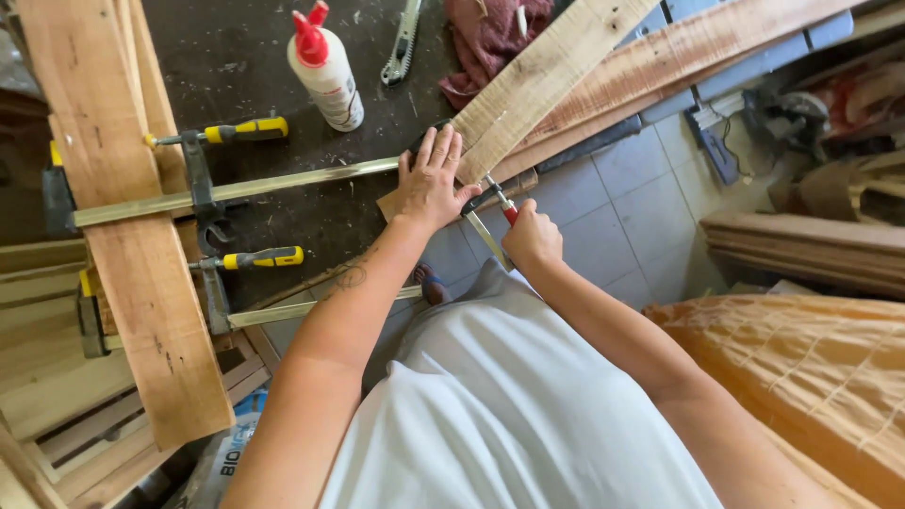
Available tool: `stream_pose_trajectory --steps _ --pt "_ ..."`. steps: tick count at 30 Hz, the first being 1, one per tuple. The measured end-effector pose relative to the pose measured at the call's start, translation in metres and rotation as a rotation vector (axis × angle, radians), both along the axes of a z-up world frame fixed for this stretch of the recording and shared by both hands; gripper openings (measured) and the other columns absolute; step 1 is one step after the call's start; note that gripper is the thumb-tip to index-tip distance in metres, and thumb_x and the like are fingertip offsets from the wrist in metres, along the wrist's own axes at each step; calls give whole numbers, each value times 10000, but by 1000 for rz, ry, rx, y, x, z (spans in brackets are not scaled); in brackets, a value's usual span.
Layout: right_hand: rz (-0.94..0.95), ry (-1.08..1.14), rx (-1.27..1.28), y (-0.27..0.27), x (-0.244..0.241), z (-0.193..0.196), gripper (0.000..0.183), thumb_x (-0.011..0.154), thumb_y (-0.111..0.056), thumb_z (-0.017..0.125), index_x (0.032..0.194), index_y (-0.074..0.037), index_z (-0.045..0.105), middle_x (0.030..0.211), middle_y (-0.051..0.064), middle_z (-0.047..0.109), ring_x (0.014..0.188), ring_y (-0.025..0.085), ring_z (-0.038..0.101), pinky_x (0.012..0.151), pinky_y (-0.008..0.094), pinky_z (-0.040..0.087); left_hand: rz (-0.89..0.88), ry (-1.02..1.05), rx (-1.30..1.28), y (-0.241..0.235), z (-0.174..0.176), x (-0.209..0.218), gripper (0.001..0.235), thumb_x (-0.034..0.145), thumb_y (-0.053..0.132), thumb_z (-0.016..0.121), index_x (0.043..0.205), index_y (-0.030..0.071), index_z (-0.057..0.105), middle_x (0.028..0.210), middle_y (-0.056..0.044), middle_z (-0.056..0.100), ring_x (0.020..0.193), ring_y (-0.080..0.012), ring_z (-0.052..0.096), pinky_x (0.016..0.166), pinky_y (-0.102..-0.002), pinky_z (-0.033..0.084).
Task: The person is applying wood glue to the edges of several wooden planks and then using bar clamps and F-clamps to press them together into a single panel.
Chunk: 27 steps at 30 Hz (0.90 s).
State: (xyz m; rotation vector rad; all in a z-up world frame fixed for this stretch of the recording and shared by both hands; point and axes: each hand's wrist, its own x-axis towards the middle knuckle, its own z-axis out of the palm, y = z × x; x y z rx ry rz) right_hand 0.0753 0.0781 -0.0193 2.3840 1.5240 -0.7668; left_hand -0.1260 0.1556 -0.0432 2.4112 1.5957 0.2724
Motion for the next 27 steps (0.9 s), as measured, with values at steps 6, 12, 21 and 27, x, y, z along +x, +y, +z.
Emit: stream_pose_trajectory --steps 6,12,21,27 --pt "-19 734 143 11 70 -130 268 798 -218 800 897 -8 665 780 237 677 801 418 686 738 522 529 -4 -1 76 -3 28 -3 969 933 717 603 1656 119 358 1740 -95 320 1602 -310 281 1142 -654 402" --pt "-800 1665 -581 8 30 39 407 1079 -354 616 778 -182 404 629 -149 199 416 -29 246 388 97 213 3 2 -60 1 18 -2 993 936 761 526 1674 141 288 1767 -73 248 1624 -281 213 1170 -641 369" --pt "-507 1137 -215 13 16 35 234 1021 -176 671 908 -147 469 568 -81 327 356 49 269 281 199 195 -4 11 -108 5 24 -10 990 965 822 391 1688 158 264 1770 -66 251 1628 -279 212 1169 -659 353" --pt "-145 332 -20 16 24 -45 325 824 -427 855 1029 -211 725 921 79 784 948 277 780 809 399 620 16 -4 -36 -1 16 -7 974 960 788 445 1683 156 284 1770 -67 252 1632 -279 198 1174 -654 354"
